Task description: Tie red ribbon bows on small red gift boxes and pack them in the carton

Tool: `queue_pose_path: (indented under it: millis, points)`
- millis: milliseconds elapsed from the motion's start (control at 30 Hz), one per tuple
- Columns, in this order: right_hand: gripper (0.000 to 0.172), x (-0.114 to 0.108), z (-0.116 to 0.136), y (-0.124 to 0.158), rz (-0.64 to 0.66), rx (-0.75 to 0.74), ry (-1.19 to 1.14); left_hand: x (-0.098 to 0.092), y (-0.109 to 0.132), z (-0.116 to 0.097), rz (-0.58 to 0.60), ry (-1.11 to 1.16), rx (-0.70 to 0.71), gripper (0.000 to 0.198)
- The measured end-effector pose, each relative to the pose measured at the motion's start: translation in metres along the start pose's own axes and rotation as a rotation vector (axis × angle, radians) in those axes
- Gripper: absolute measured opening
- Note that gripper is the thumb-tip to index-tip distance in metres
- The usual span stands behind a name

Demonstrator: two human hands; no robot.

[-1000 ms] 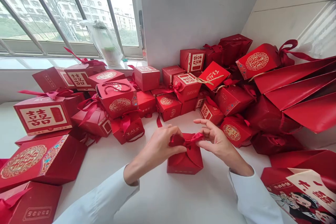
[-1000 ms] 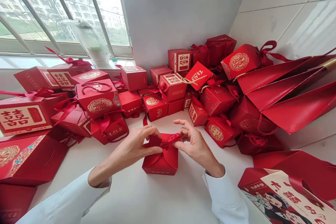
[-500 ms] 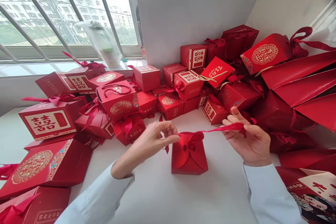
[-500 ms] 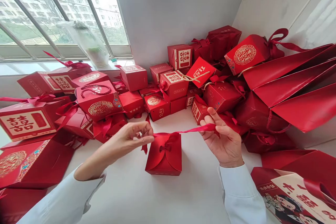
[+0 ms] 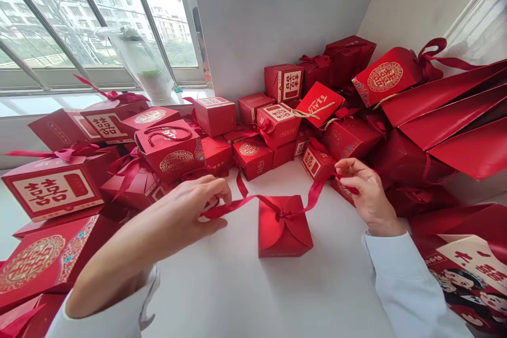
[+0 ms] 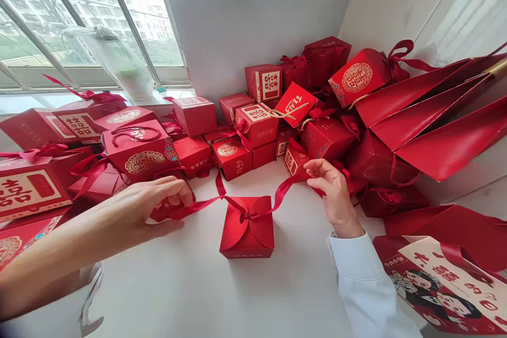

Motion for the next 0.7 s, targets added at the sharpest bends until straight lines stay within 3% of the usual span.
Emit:
queue_pose_path:
  millis: [100, 233, 300, 467, 700]
  points:
    - [0.018, 0.013, 0.025, 0.008, 0.073, -0.250, 0.258, 0.006, -0.006, -0.008, -0.093, -0.023, 0.041, 0.027]
    - [0.026, 0.070, 0.040, 0.040, 0.536, -0.415, 0.500, 0.039, -0.024, -0.026, -0.051, 0.063, 0.178, 0.019]
    - [0.027, 0.091, 0.038, 0.053, 0.679, -0.424, 0.599, 0.052, -0.030, -0.026, -0.036, 0.089, 0.174, 0.017]
    - [0.012, 0.103, 0.033, 0.059, 0.703, -0.390, 0.700, 0.068, -0.034, -0.012, 0.026, 0.228, 0.027, 0.026]
    - [0.022, 0.098, 0.030, 0.058, 0.695, -0.328, 0.709, 0.070, -0.035, -0.008, 0.073, 0.287, -0.047, 0.032]
Point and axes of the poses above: each hand's wrist, its own y-axis away from the middle knuckle, its own x-axis out of the palm, z = x × y, the point moved 8 cm from there along -y, towards the middle knuckle, and after that the axes turned 5 degrees about y, right-handed, at the moved point
